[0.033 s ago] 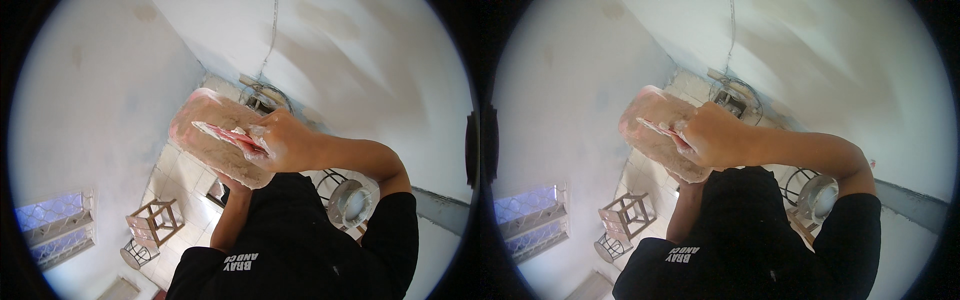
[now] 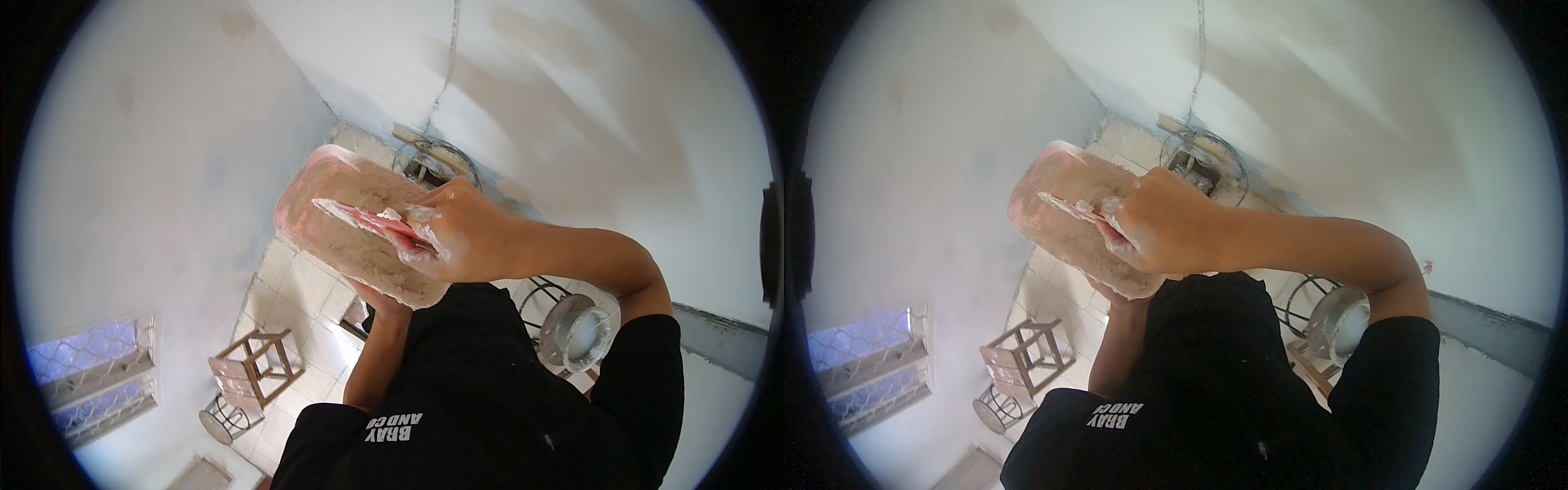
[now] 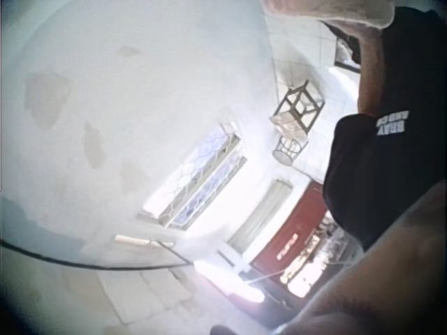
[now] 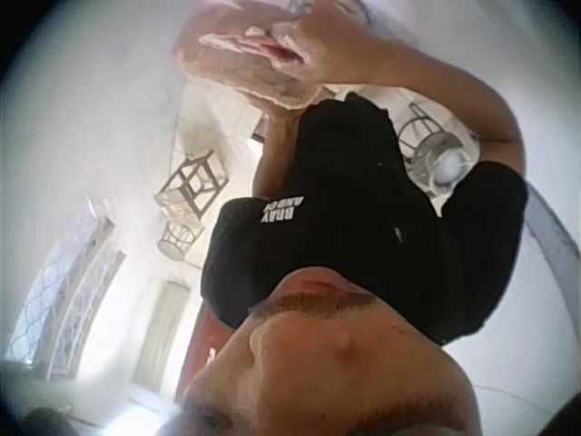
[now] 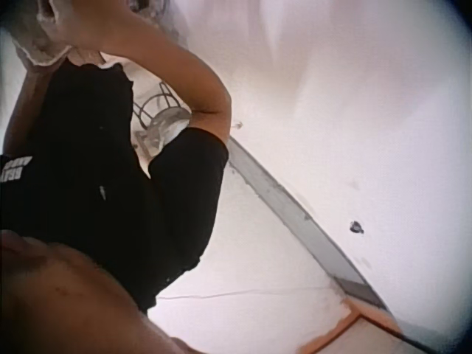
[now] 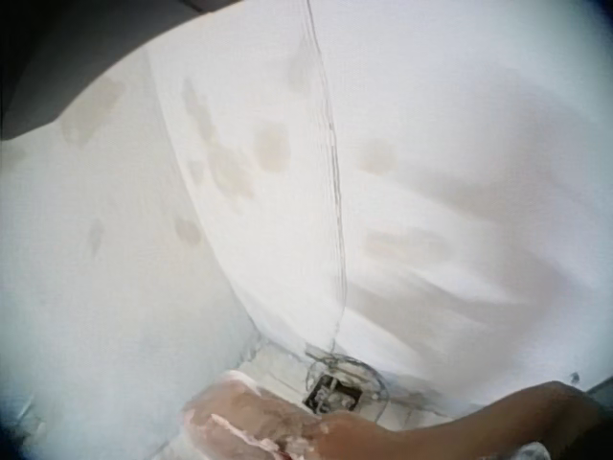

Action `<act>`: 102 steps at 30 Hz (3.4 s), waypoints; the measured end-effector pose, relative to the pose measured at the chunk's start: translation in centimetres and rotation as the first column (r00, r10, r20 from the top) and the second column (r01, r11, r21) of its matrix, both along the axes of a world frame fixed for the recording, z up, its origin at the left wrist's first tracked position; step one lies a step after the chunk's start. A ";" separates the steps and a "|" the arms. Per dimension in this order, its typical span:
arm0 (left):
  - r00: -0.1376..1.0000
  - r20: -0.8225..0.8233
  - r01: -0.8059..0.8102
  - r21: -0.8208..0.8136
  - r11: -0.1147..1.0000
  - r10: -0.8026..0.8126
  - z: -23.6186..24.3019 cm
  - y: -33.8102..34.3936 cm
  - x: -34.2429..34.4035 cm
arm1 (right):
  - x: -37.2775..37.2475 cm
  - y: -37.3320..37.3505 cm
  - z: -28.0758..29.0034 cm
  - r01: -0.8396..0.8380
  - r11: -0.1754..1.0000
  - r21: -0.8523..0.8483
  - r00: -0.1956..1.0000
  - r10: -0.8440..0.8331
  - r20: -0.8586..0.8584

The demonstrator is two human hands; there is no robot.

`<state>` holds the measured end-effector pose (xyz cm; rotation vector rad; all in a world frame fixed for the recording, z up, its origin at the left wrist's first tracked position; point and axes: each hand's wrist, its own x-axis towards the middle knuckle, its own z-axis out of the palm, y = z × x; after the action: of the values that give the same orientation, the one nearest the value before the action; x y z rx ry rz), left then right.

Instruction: The person uses a red scraper to apply white plaster from a pink container onto a wall, smoothing it over various sections.

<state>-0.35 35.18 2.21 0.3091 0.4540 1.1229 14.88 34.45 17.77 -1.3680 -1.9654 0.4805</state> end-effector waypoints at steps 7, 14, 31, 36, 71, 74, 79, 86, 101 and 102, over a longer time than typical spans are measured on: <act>0.969 0.234 0.040 0.177 0.983 -0.082 0.5 13.6 -4.7 | -5.9 11.7 -0.4 0.114 0.993 0.003 0.993 -0.114 -0.003; 0.977 0.176 0.090 0.156 0.984 -0.118 0.6 24.5 -9.7 | -10.1 20.2 1.8 0.264 0.964 -0.004 0.953 -0.262 -0.152; 0.997 0.069 0.022 0.218 0.976 -0.038 2.0 33.9 -12.9 | -12.8 29.5 4.0 0.239 0.952 0.189 0.959 -0.262 0.109; 0.814 -0.383 0.031 0.779 0.626 0.436 0.3 35.5 -13.2 | -12.6 31.9 1.4 0.218 0.963 0.161 0.972 -0.229 0.051; 0.410 -0.239 0.209 0.964 0.164 0.880 2.5 51.9 -6.4 | -7.4 46.8 3.0 0.507 0.821 -0.263 0.717 -0.571 -0.400; 0.590 -0.408 0.161 0.905 0.393 0.697 1.4 52.9 -7.4 | -7.5 47.6 4.6 0.574 0.770 -0.277 0.688 -0.637 -0.348; 0.841 -0.366 0.019 0.756 0.654 0.399 1.5 53.7 -7.3 | -6.9 47.5 4.9 0.690 0.724 -0.017 0.678 -0.654 -0.335; 0.856 -0.345 0.045 0.793 0.608 0.385 1.2 54.3 -7.5 | -8.9 47.6 4.1 0.628 0.762 -0.159 0.737 -0.648 -0.192; 0.829 -0.316 0.067 0.876 0.478 0.462 0.8 53.5 -7.1 | -9.9 47.3 2.6 0.531 0.838 0.130 0.846 -0.514 -0.143; 0.831 -0.308 0.067 0.883 0.465 0.464 0.7 53.6 -7.0 | -10.1 47.7 2.4 0.503 0.853 0.138 0.861 -0.479 -0.172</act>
<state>-7.39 88.79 2.89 1.5664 0.3448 1.4602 4.77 82.20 20.22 -1.6051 -1.4330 0.1394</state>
